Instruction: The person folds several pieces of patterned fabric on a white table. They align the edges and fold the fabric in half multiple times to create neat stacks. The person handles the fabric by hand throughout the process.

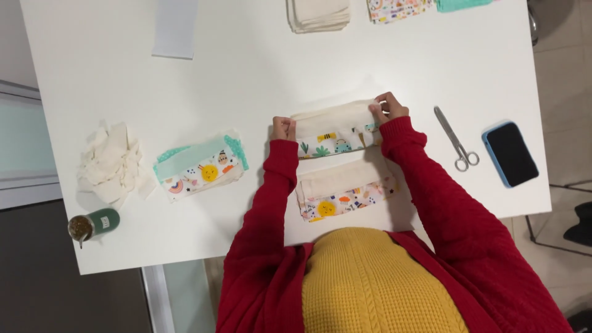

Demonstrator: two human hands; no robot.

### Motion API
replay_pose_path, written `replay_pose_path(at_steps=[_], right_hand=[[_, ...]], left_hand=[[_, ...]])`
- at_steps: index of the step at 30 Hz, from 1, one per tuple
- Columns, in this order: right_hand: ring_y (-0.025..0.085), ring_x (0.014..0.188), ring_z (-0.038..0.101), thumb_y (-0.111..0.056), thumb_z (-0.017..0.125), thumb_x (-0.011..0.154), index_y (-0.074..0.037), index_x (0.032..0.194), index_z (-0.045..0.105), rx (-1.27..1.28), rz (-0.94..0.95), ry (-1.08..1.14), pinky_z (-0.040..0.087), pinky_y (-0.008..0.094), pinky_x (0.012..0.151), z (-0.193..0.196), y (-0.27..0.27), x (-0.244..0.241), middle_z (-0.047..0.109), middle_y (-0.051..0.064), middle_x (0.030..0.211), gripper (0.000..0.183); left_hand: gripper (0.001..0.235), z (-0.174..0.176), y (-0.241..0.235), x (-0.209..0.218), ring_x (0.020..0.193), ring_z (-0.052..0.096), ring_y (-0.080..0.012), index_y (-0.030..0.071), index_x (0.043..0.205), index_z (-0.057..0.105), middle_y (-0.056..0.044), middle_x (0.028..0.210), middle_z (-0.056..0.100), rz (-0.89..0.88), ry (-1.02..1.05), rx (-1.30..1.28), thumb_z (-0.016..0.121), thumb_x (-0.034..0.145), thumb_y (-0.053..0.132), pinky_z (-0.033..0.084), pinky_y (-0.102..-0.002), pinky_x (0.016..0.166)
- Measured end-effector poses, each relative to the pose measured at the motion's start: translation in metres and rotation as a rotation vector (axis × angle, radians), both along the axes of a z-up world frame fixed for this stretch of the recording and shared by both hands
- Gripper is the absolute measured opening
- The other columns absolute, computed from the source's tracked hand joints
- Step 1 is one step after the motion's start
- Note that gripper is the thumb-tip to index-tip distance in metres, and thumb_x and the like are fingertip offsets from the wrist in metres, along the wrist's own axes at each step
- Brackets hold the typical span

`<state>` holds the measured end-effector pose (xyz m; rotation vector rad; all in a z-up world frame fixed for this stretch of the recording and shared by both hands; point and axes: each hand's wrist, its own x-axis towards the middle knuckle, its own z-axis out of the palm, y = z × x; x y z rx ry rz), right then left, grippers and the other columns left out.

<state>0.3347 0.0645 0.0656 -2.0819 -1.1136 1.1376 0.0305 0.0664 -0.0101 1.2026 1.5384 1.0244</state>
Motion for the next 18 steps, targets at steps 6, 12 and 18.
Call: replay_pose_path(at_steps=[6, 12, 18], right_hand=[[0.025, 0.092, 0.074, -0.025, 0.071, 0.097, -0.012, 0.115, 0.062, -0.037, -0.006, -0.042, 0.064, 0.039, 0.072, -0.038, 0.017, 0.006, 0.076, 0.011, 0.108, 0.024], [0.029, 0.102, 0.071, -0.018, 0.072, 0.098, -0.005, 0.123, 0.059, 0.134, 0.123, -0.285, 0.062, 0.041, 0.087, 0.010, -0.002, 0.000, 0.071, 0.015, 0.117, 0.030], [0.030, 0.142, 0.053, -0.012, 0.067, 0.104, -0.010, 0.145, 0.052, 0.652, 0.635, -0.453, 0.042, 0.043, 0.124, -0.024, -0.017, -0.041, 0.057, 0.013, 0.149, 0.044]], left_hand=[[0.017, -0.005, 0.020, 0.004, 0.084, 0.072, -0.0186, 0.007, 0.105, 0.055, -0.008, 0.094, 0.073, 0.008, 0.196, -0.063, 0.062, 0.102, 0.022, 0.058, -0.032, 0.075], [0.022, 0.060, 0.004, 0.014, 0.087, 0.069, -0.0273, 0.007, 0.112, 0.059, -0.010, 0.099, 0.072, -0.031, 0.681, 0.192, 0.068, 0.095, 0.019, 0.057, -0.039, 0.076], [0.047, 0.001, -0.008, 0.060, 0.145, 0.039, -0.0177, 0.025, 0.147, 0.048, 0.001, 0.154, 0.043, -0.597, 1.138, 0.424, 0.063, 0.105, 0.010, 0.034, -0.039, 0.122]])
